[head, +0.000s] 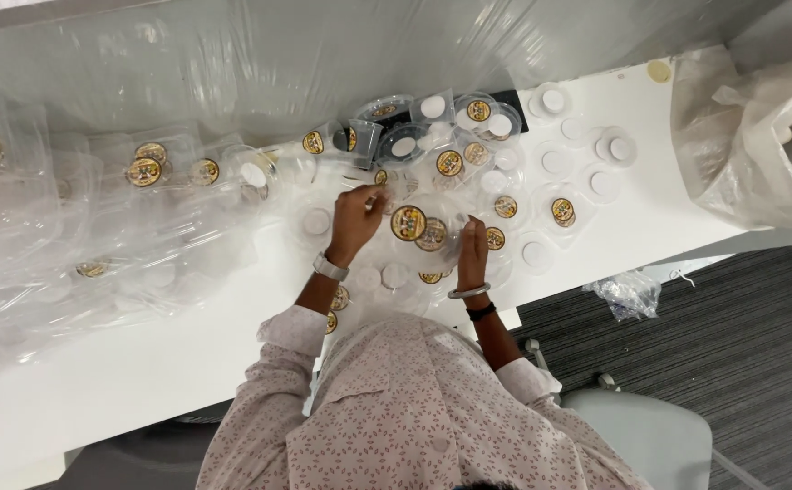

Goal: The person organizes small white containers on a table and places them into a white bag containing larger bottles.

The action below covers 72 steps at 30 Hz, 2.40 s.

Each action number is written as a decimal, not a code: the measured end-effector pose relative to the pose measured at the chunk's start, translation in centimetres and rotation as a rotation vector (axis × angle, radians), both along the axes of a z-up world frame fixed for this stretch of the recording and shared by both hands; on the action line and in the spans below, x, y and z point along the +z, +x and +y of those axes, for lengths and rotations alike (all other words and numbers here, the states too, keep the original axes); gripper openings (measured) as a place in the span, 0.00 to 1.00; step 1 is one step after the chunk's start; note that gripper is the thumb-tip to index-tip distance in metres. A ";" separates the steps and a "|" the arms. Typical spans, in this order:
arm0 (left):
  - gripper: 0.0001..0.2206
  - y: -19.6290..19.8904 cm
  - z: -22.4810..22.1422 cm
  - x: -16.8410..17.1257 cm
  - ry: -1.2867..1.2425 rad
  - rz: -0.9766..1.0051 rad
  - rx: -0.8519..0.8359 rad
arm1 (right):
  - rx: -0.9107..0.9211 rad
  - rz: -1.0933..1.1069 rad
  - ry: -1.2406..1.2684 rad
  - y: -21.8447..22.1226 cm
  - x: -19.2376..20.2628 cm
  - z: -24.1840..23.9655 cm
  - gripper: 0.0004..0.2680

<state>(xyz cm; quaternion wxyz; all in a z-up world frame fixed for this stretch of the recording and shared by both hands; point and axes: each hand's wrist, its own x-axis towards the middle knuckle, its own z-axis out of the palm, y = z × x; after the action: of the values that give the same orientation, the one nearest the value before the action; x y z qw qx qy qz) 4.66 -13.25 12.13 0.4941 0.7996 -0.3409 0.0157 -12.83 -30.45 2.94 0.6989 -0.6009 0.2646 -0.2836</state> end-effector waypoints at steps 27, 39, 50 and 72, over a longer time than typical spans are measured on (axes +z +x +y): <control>0.11 -5.9 -1.5 0.9 -0.176 -0.074 0.002 | 0.118 -0.328 0.569 -0.4 4.0 1.3 0.13; 0.13 -6.7 -1.6 2.7 0.024 0.164 0.154 | 0.228 -0.086 0.110 -1.4 8.5 2.0 0.18; 0.20 -7.8 -2.8 -4.4 0.054 0.359 0.231 | -0.054 -0.022 -0.091 -1.3 -1.5 1.5 0.11; 0.19 3.7 10.7 -20.3 0.957 -0.061 0.302 | -0.084 0.296 0.240 -3.8 -9.5 -1.3 0.17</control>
<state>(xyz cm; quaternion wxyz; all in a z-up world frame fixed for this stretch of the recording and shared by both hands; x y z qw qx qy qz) 8.40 -2.55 -8.15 0.0542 0.9762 -0.2047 -0.0475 -16.66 -31.78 -6.59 0.7066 -0.5368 0.4214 -0.1872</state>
